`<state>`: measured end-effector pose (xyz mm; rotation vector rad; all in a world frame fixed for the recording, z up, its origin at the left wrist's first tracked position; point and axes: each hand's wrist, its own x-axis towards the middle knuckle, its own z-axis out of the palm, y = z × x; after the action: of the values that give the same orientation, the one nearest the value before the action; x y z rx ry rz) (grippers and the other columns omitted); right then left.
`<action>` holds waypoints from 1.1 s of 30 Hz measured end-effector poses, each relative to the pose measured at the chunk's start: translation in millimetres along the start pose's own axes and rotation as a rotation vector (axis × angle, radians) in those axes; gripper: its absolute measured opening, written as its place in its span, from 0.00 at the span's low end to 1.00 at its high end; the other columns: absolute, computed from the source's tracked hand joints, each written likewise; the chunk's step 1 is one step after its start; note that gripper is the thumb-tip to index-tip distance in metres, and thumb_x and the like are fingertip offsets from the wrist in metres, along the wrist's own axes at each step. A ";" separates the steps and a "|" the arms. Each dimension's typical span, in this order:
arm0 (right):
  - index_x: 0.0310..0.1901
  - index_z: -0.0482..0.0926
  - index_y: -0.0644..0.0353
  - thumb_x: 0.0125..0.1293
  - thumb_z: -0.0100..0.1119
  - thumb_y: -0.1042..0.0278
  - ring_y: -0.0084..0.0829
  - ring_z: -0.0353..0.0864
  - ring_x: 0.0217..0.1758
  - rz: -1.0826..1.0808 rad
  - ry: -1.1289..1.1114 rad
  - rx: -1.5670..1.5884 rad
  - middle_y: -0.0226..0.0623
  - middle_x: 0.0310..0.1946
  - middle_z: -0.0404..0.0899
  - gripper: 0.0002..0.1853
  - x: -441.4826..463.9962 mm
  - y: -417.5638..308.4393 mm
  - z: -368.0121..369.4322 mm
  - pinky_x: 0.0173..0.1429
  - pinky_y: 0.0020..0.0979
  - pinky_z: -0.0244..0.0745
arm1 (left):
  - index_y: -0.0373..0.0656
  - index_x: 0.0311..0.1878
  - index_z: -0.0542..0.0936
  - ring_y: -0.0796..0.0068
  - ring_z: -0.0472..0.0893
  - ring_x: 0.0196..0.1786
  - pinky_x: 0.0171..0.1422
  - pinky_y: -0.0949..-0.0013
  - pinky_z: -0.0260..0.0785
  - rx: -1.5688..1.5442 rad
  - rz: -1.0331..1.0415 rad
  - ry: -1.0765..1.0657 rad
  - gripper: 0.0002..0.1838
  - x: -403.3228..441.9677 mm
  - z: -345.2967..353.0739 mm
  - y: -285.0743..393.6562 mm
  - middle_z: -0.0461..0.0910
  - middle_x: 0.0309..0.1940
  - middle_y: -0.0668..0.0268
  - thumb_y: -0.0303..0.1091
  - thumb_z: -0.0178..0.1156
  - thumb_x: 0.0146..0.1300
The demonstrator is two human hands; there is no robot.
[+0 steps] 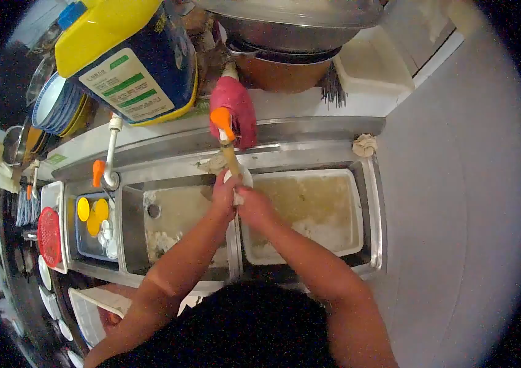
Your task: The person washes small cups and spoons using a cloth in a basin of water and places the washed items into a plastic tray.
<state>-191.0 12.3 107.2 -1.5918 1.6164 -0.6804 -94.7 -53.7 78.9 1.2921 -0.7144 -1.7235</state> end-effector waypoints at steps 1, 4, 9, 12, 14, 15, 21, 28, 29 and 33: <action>0.48 0.76 0.59 0.45 0.57 0.75 0.45 0.74 0.55 0.007 0.069 0.001 0.45 0.49 0.76 0.22 -1.8 0.9 4.0 0.61 0.40 0.68 | 0.41 0.52 0.74 0.65 0.79 0.42 0.46 0.63 0.73 -0.001 -0.002 0.003 0.20 5.6 -7.9 1.0 0.78 0.41 0.61 0.35 0.57 0.56; 0.49 0.75 0.57 0.46 0.58 0.74 0.44 0.73 0.56 -0.521 0.000 -0.566 0.43 0.51 0.75 0.23 -5.8 24.4 -10.4 0.63 0.44 0.65 | 0.41 0.50 0.75 0.64 0.79 0.43 0.48 0.60 0.72 -0.050 -0.493 -0.395 0.19 12.1 -29.5 22.7 0.79 0.41 0.60 0.39 0.55 0.57; 0.48 0.75 0.56 0.47 0.58 0.74 0.44 0.72 0.58 -0.234 -0.340 -0.376 0.43 0.53 0.73 0.21 2.8 -16.9 -26.8 0.66 0.48 0.61 | 0.41 0.46 0.76 0.62 0.80 0.43 0.51 0.57 0.72 -0.249 -0.656 -0.397 0.18 -6.6 -22.8 18.4 0.80 0.41 0.59 0.43 0.55 0.57; 0.47 0.74 0.56 0.48 0.57 0.74 0.44 0.72 0.57 -0.360 -0.202 -0.452 0.44 0.53 0.73 0.20 4.7 12.2 -9.4 0.65 0.48 0.62 | 0.41 0.46 0.76 0.62 0.80 0.43 0.53 0.57 0.71 -0.264 -0.553 -0.332 0.18 -7.4 -24.1 12.4 0.80 0.41 0.58 0.42 0.55 0.57; 0.48 0.74 0.57 0.49 0.57 0.73 0.45 0.72 0.57 -0.438 -0.034 -0.554 0.45 0.53 0.73 0.20 2.8 20.9 -0.5 0.65 0.48 0.62 | 0.40 0.47 0.76 0.61 0.80 0.43 0.53 0.57 0.71 -0.190 -0.480 -0.244 0.18 -6.5 -24.4 6.2 0.80 0.41 0.58 0.42 0.55 0.57; 0.49 0.74 0.57 0.49 0.57 0.73 0.45 0.72 0.57 -0.252 -0.227 -0.522 0.46 0.53 0.73 0.21 6.7 7.9 -3.7 0.64 0.47 0.63 | 0.41 0.46 0.76 0.62 0.80 0.43 0.52 0.58 0.72 -0.231 -0.509 -0.264 0.18 -1.9 -25.2 1.6 0.80 0.41 0.58 0.41 0.55 0.57; 0.48 0.76 0.58 0.50 0.56 0.74 0.47 0.74 0.54 -0.221 -0.066 -0.334 0.46 0.48 0.77 0.20 1.9 6.2 -7.5 0.59 0.42 0.69 | 0.42 0.47 0.75 0.63 0.80 0.41 0.50 0.61 0.73 -0.392 -0.433 -0.341 0.16 13.1 -28.7 -17.1 0.79 0.40 0.60 0.35 0.55 0.56; 0.44 0.77 0.60 0.44 0.65 0.70 0.48 0.78 0.46 0.017 0.045 0.104 0.49 0.42 0.78 0.20 -10.2 17.8 -10.6 0.50 0.39 0.74 | 0.43 0.53 0.74 0.61 0.77 0.47 0.52 0.59 0.72 -0.175 -0.146 -0.186 0.23 0.5 -10.8 -18.1 0.77 0.44 0.58 0.32 0.61 0.51; 0.44 0.77 0.60 0.44 0.65 0.70 0.48 0.78 0.46 0.014 0.039 0.102 0.49 0.42 0.78 0.20 -14.1 17.3 -13.6 0.50 0.39 0.74 | 0.43 0.53 0.74 0.61 0.77 0.47 0.52 0.59 0.72 -0.179 -0.144 -0.181 0.23 0.3 -11.4 -19.1 0.77 0.44 0.58 0.32 0.61 0.51; 0.43 0.76 0.61 0.46 0.65 0.70 0.46 0.79 0.44 0.222 0.198 0.028 0.47 0.39 0.79 0.20 -37.2 36.7 -12.3 0.48 0.38 0.74 | 0.43 0.54 0.73 0.49 0.73 0.53 0.59 0.57 0.67 1.051 0.656 0.046 0.33 -14.7 -13.6 4.4 0.71 0.53 0.48 0.35 0.69 0.40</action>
<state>-224.7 50.5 90.1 -1.3326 1.8847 -0.7559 -78.9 -42.3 85.3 1.4682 -1.9062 -0.7377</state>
